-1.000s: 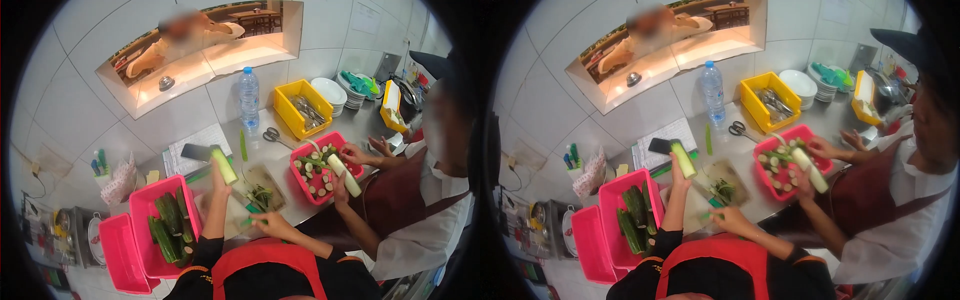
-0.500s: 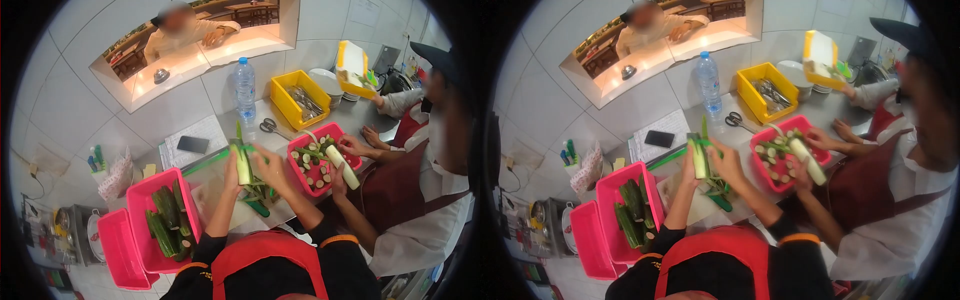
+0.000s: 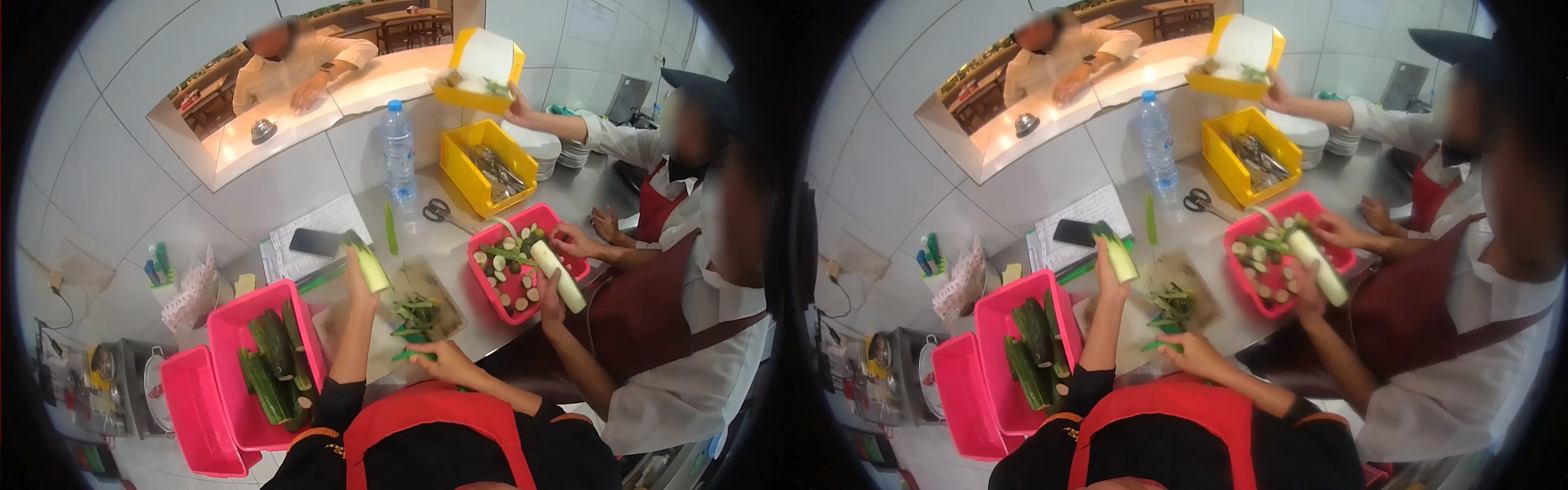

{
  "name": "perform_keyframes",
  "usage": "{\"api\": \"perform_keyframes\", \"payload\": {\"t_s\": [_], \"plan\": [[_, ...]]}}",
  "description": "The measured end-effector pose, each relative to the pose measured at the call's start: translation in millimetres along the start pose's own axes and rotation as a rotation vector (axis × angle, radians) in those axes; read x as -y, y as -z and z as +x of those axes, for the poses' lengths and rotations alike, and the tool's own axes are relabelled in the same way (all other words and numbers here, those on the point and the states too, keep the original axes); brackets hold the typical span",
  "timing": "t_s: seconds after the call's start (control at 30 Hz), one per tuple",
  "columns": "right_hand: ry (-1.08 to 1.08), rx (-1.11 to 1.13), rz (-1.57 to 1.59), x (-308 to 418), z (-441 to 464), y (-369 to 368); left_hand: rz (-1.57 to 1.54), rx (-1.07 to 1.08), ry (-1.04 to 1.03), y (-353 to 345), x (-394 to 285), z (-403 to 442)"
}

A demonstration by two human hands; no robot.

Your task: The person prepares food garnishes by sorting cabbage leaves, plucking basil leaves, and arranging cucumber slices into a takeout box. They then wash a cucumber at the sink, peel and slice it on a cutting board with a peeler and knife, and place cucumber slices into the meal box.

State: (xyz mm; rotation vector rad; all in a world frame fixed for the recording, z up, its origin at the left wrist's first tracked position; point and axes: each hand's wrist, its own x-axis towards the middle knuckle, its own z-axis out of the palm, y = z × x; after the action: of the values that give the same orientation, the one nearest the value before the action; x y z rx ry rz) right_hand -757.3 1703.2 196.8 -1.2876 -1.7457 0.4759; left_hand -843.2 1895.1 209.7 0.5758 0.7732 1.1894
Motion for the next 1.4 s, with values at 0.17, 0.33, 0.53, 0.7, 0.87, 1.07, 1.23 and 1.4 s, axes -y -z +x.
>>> {"api": "perform_keyframes", "payload": {"t_s": [0.17,0.33,0.53,0.7,0.87,1.07,1.23,1.4], "plan": [[-0.555,-0.358,0.137,31,92,64,0.029,0.332,0.24,-11,8,-22],[-0.093,0.087,0.117,-2,12,3,-0.136,0.058,0.164,-3,0,-6],[-0.512,-0.363,0.054,23,104,63,0.124,0.362,0.198,-5,14,-26],[-0.491,0.148,0.371,-9,-11,-20,-0.275,-0.036,0.11,7,13,9],[-0.5,-0.403,0.247,-35,22,14,-0.059,0.359,0.467,19,-1,-15],[-0.792,-0.185,0.961,-45,76,47,0.51,0.707,0.599,30,-34,-38],[-0.873,-0.272,1.072,-40,70,3,-0.07,0.584,0.778,34,-61,-46],[-0.927,-0.584,0.974,13,73,-22,-0.004,0.294,0.23,54,34,-54]]}}
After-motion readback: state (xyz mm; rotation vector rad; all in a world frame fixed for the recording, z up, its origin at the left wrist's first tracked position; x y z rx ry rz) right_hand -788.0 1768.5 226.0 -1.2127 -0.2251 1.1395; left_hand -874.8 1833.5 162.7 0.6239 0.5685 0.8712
